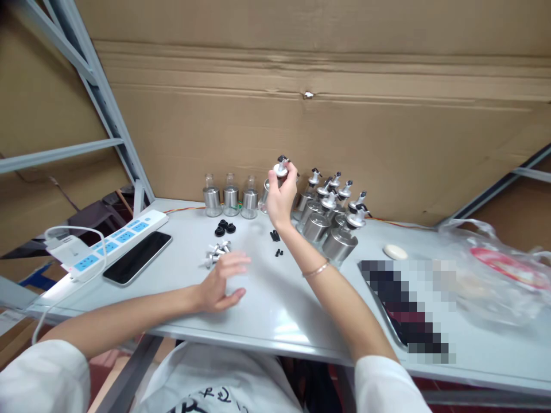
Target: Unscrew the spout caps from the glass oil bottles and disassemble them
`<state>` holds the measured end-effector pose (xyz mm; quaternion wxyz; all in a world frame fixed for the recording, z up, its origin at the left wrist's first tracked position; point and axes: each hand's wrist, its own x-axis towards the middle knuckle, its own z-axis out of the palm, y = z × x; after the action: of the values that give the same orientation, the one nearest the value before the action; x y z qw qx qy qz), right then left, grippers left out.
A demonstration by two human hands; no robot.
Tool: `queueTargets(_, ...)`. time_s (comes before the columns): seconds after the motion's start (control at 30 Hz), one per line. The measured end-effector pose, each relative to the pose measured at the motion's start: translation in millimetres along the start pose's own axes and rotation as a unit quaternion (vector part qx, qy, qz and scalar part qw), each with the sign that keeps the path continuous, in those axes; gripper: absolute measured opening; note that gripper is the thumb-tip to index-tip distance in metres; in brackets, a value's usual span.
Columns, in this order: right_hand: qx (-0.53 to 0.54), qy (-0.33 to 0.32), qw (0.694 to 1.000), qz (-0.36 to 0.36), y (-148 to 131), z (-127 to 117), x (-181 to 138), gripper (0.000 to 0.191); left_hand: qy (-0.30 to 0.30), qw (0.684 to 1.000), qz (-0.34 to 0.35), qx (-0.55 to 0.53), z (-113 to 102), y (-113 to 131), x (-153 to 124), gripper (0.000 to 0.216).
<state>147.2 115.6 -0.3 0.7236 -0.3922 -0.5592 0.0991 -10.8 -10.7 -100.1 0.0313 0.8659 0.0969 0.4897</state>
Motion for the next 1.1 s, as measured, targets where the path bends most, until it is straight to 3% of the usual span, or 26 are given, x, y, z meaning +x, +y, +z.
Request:
queueTargets(0.13, 0.111, -0.092, 0.989, 0.016, -56, -34, -47, 0.035, 0.061, 0.98, -0.165, -0.099, 1, -9, -2, 0.082)
queueTargets(0.23, 0.193, -0.194, 0.956, 0.104, -85, -53, -82, 0.03, 0.044, 0.944, -0.27, -0.184, 3, -6, 0, 0.095)
queueTargets(0.37, 0.257, -0.296, 0.903, 0.175, -101, -65, -107, 0.034, -0.019, 0.889, -0.377, -0.26, 0, 6, 7, 0.08)
queueTargets(0.53, 0.275, -0.332, 0.885, 0.175, -100, -70, -117, 0.032, -0.126, 0.862, -0.402, -0.282, -5, 16, 12, 0.056)
queueTargets(0.73, 0.24, -0.343, 0.899, 0.128, -91, -70, -127, 0.034, -0.163, 0.847, -0.429, -0.266, -3, 16, 13, 0.048)
queueTargets(0.93, 0.187, -0.372, 0.909, -0.006, -86, -77, -132, 0.034, -0.189, 0.835, -0.424, -0.296, -3, 17, 14, 0.045)
queueTargets(1.1, 0.182, -0.368, 0.912, 0.004, -86, -76, -134, 0.032, -0.205, 0.837, -0.418, -0.288, -4, 21, 15, 0.032)
